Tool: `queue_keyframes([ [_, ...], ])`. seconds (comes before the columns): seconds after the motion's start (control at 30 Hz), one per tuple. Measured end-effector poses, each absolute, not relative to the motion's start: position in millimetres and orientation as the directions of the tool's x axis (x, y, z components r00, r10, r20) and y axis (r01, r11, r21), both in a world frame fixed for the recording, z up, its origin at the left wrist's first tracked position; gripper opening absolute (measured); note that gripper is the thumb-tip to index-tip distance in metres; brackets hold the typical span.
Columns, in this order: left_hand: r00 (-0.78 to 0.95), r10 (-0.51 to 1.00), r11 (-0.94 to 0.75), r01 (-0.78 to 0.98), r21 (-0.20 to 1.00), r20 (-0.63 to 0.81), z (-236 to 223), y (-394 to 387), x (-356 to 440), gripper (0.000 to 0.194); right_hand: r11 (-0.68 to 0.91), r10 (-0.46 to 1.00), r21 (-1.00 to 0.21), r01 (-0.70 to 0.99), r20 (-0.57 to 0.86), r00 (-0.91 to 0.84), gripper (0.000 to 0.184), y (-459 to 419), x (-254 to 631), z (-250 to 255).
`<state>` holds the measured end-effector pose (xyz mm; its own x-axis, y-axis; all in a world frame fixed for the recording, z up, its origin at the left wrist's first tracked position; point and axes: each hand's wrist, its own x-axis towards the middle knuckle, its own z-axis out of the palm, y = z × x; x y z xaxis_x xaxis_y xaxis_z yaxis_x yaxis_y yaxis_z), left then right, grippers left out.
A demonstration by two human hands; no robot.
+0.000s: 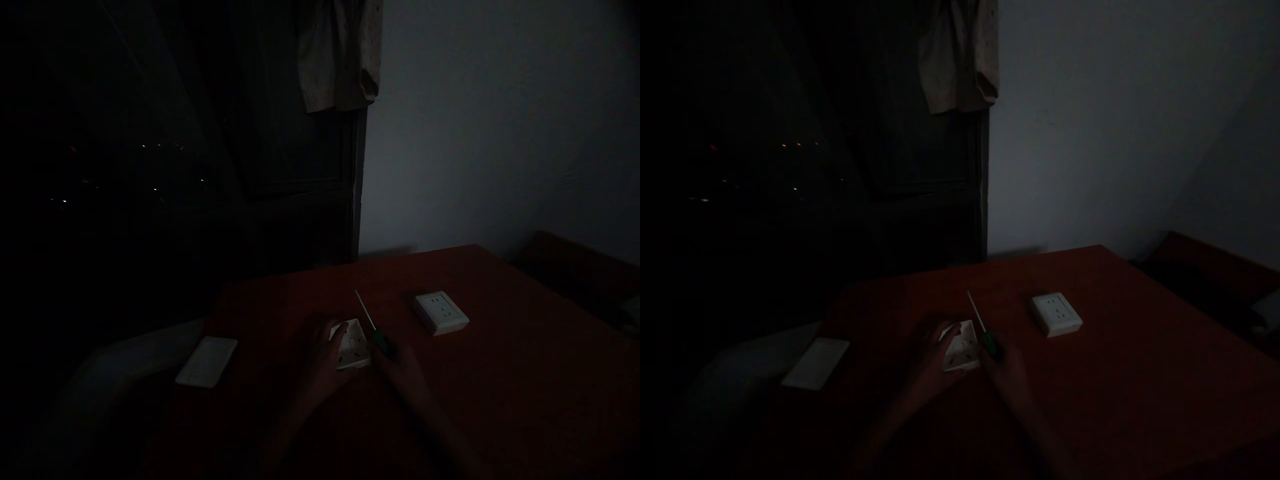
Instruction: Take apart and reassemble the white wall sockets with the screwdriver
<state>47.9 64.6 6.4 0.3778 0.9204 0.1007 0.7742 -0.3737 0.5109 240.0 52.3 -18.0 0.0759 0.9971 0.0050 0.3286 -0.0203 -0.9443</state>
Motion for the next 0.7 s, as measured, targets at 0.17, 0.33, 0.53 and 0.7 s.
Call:
queue_keyframes([
  [0.17, 0.377, 0.923, -0.348, 0.74, 0.576, 0.074, 13.1, 58.8, 44.1, 0.088, 0.0, 0.998, -0.919, 0.394, 0.028, 0.063, 0.041, 51.0, 239.6, -17.5],
  [0.33, 0.246, 0.964, -0.262, 0.821, 0.508, 0.101, 21.1, 53.6, 5.7, 0.07, 0.0, 0.998, -0.907, 0.42, 0.025, 0.056, 0.039, 48.8, 240.6, -14.0],
  [0.53, -0.186, 0.973, 0.13, 0.929, 0.348, 0.133, 38.7, 43.2, -78.4, 0.062, -0.016, 0.997, -0.899, 0.438, 0.016, 0.069, 0.041, 49.2, 240.3, -15.2],
  [0.7, -0.279, 0.952, 0.227, 0.918, 0.325, 0.123, 53.5, 28.4, -111.6, 0.053, -0.017, 0.996, -0.888, 0.459, 0.023, 0.082, 0.039, 50.2, 241.9, -16.9],
])
